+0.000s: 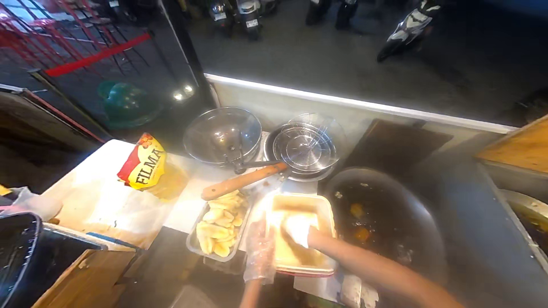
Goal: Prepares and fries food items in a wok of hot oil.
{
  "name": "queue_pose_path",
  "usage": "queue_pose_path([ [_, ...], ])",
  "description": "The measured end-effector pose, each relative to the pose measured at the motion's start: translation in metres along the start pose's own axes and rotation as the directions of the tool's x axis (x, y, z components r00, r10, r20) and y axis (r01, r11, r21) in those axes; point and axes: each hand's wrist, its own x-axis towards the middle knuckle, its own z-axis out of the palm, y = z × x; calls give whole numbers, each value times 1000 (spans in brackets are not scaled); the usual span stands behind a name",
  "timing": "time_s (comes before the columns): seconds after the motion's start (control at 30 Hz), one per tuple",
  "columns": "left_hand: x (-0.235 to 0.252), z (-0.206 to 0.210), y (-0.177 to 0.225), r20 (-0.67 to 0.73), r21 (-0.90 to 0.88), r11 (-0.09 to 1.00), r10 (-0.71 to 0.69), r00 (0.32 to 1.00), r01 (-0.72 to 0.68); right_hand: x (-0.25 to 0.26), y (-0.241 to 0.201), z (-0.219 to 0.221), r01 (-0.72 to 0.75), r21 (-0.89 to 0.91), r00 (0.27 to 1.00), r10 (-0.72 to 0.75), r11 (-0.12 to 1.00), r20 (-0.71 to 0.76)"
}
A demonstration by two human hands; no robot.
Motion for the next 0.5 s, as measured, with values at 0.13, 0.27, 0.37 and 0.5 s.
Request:
queue_pose_path([
  [0.13,-2,-2,4,35,-71,996,-42,998,45,27,9,6,32,-59,998,-29,998,55],
  [0.27,-3,-2,7,49,-176,982,-61,997,69,25,31,-13,33,-14,999,-34,999,-26],
  [0.37,-3,-4,8,53,-161,985,-54,997,62,1,30,-44,2,121,999,3,993,-44],
  [0.5,0,-2,5,56,-77,996,-42,998,46,-30,35,-54,19,208,973,30,978,-229],
])
